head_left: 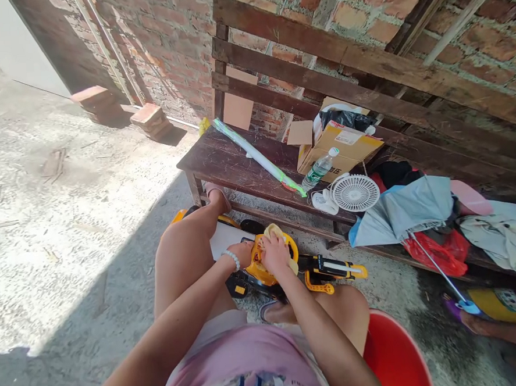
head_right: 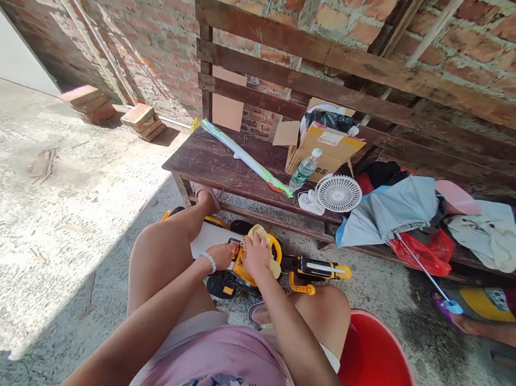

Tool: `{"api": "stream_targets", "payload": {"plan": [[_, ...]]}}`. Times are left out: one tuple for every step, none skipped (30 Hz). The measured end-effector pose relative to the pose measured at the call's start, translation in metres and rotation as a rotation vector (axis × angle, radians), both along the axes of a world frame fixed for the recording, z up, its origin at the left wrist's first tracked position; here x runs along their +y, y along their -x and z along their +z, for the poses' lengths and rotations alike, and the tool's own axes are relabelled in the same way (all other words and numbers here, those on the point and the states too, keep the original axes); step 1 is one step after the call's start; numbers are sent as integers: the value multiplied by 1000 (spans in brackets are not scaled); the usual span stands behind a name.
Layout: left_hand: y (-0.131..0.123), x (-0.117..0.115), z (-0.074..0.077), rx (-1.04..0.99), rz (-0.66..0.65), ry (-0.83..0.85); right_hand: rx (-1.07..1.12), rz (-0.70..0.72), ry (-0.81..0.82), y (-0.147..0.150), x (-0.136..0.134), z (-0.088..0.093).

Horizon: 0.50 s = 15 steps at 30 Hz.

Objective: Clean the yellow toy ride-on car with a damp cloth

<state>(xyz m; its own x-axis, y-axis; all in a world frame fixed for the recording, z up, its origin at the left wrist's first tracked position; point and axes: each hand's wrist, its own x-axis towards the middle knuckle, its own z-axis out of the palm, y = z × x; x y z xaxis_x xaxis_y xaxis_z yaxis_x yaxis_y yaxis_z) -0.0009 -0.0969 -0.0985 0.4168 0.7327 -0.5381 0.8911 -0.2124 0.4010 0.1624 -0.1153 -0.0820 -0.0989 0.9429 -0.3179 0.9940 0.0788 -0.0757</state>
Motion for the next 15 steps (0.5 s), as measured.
{"api": "stream_targets", "payload": {"plan": [[1,0,1,2,7,-5,-31,13,1,9,-3,-4],[2,1,2,2,14,-9,-44,28,1,14,-8,-8],[3,2,3,-1,18,-13,-36,46,4,16,-16,-10],[2,3,3,-7,21,-15,-13,65,18,15,-26,-12],[1,3,3,-17,20,-15,19,85,38,10,-37,-13],[0,4,3,-31,18,-17,52,105,61,3,-49,-13],[-1,4,2,-48,11,-23,77,118,82,-6,-62,-13],[-3,3,1,-68,-1,-29,93,118,99,-17,-73,-14],[-4,2,0,-87,-17,-35,100,107,111,-29,-83,-14],[-5,0,-2,-102,-31,-39,99,86,116,-41,-92,-14],[-5,-2,-4,-112,-44,-37,91,58,115,-53,-98,-15],[-5,-5,-6,-112,-55,-27,78,27,109,-64,-101,-15],[-5,-8,-9,-102,-63,-13,61,-4,99,-74,-100,-15],[-6,-11,-11,-86,-67,-1,44,-32,84,-83,-97,-14],[-6,-13,-14,-68,-71,8,27,-60,65,-90,-91,-12]]}}
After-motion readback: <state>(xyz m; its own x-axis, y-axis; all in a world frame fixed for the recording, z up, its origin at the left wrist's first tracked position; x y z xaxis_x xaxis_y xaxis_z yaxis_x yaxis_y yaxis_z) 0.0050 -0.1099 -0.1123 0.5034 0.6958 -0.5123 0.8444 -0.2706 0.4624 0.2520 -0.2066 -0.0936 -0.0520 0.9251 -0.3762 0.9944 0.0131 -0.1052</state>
